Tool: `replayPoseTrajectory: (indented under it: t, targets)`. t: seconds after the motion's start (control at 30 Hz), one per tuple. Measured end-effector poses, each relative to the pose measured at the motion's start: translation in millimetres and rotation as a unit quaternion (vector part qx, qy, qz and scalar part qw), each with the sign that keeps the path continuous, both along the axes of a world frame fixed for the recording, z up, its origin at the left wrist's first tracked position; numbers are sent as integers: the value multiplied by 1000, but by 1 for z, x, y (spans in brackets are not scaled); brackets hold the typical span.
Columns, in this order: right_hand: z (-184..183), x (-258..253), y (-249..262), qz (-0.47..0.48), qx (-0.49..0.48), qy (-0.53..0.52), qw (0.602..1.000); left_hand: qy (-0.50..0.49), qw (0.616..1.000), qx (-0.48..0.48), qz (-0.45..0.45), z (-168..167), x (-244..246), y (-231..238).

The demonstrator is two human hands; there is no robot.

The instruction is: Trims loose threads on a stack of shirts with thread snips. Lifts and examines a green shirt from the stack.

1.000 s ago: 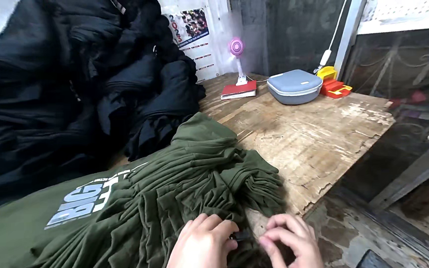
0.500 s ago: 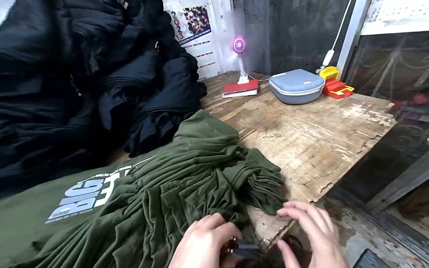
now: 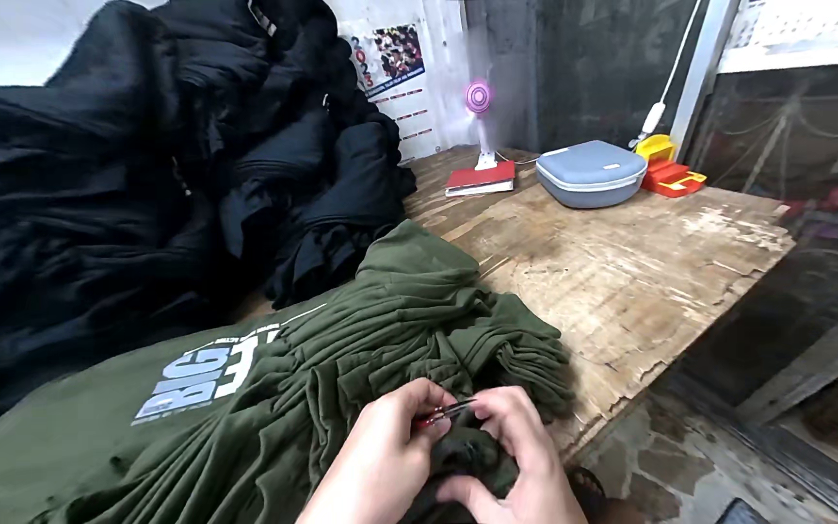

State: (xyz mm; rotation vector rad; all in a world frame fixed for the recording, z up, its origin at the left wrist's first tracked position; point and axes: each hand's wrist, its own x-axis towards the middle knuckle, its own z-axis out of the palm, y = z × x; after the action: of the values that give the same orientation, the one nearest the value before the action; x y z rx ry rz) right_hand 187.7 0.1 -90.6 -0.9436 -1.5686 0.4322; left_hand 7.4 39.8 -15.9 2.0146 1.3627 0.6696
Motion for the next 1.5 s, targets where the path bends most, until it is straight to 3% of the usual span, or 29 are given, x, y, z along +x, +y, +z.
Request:
replayPoseTrajectory:
  t: [0.07, 0.13, 0.27, 0.37, 0.5, 0.63, 0.77, 0.9, 1.07, 1.17, 1.23, 1.37, 1.5]
  targets:
    - [-9, 5, -9, -150, 124, -138, 971, 5, 1000, -12, -6, 1, 1, -2]
    - [-15, 19, -13, -198, 190, -140, 951, 5, 1000, -1, -28, 0, 3, -7]
    - [-27, 20, -21, -161, 83, 20, 983, 7, 998, 42, -55, -2, 2, -20]
    - [-29, 14, -25, -145, 51, 66, 986, 44, 984, 164, -50, -5, 2, -36]
    - [-30, 8, -25, -159, 73, 65, 982, 129, 938, 323, 6, -15, 13, -53]
    - [-28, 5, -27, -205, 133, -29, 969, 167, 904, 393, -9, -24, 22, -55]
    - [-28, 15, -26, -203, 140, -46, 968, 174, 912, 372, 8, -23, 17, -50]
    - [-24, 38, -31, -114, 57, -102, 987, 176, 944, 279, -19, -17, 13, -36]
    - [1, 74, -45, 46, 5, -151, 987, 102, 927, 359, 26, -22, 23, -5]
    - [30, 108, -57, 103, -135, -316, 933, 25, 931, 363, 36, -25, 24, 5]
    - [38, 109, -57, 100, -164, -367, 910, 13, 936, 352, 16, -26, 22, 7]
    - [27, 57, -42, 19, -39, -227, 973, -9, 933, 356, -48, -26, 12, 13]
    - [20, 47, -42, 15, -78, -207, 975, -53, 942, 323, -76, -22, -2, 17]
